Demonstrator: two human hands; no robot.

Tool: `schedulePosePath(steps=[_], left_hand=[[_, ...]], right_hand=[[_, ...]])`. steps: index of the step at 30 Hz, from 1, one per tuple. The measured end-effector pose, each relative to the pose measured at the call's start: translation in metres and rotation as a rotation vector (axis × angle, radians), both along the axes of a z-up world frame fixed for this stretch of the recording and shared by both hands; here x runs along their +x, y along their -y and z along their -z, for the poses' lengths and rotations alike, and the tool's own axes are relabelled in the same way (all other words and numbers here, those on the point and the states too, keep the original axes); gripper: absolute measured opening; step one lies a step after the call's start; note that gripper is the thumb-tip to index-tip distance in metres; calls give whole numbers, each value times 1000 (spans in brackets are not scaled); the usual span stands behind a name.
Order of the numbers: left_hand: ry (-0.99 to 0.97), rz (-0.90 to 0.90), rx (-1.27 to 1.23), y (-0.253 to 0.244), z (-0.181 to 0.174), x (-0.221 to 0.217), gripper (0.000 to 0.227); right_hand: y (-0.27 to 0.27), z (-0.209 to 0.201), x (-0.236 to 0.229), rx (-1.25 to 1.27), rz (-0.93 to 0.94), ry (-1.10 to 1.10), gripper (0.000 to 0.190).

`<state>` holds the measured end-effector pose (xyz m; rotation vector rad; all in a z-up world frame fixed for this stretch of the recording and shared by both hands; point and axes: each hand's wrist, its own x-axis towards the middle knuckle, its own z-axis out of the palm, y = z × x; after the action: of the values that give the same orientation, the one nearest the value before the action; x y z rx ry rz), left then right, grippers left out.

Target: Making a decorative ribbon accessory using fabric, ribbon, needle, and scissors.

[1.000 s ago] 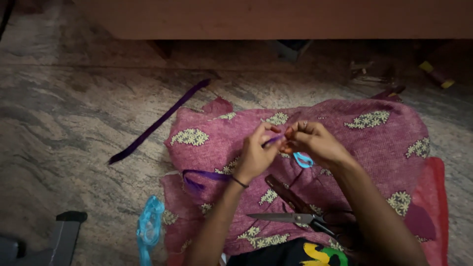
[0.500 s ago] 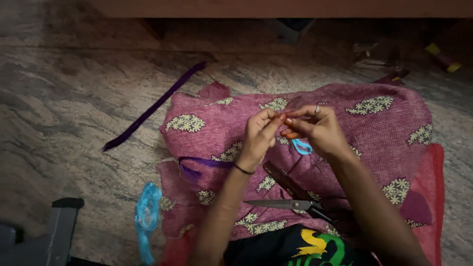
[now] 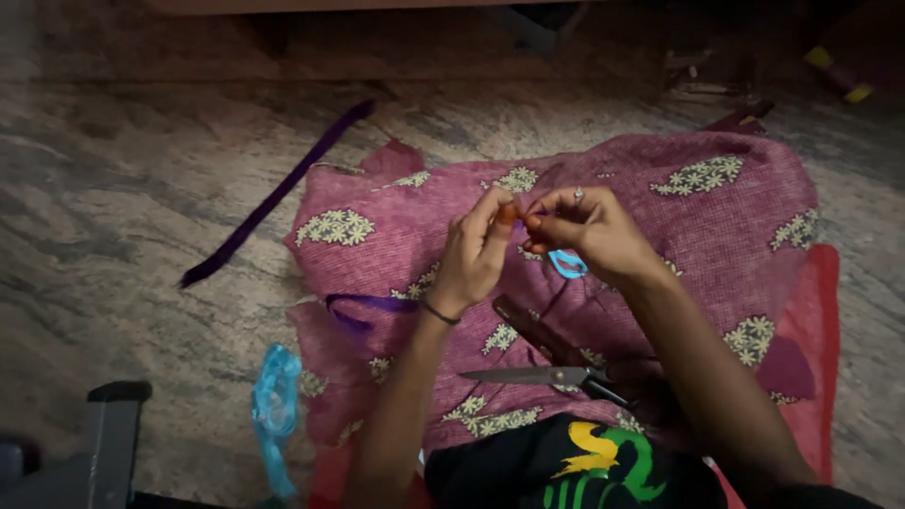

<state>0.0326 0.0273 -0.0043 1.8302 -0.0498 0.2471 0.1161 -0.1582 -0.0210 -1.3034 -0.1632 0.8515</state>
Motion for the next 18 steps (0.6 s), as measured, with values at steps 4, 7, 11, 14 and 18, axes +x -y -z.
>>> schedulePosePath(steps=[4,7,11,14,18], left_hand=[[-81,30,32,1,2,-1,46],[-112,57,38,2,11,-1,44],[-88,59,64,5,23,1,40],[-27,19,79,11,9,4,33],[47,-31,200,11,8,3,17]], right_hand=[[1,-7,-1,-86,-40,17,12],[1,-4,-1,-88,-59,-3,11],[-5,-7,1,-57,-37,-43,11],[-5,-7,1,-76,-36,-8,10],[-3,-2,3,-110,-68,172,7]])
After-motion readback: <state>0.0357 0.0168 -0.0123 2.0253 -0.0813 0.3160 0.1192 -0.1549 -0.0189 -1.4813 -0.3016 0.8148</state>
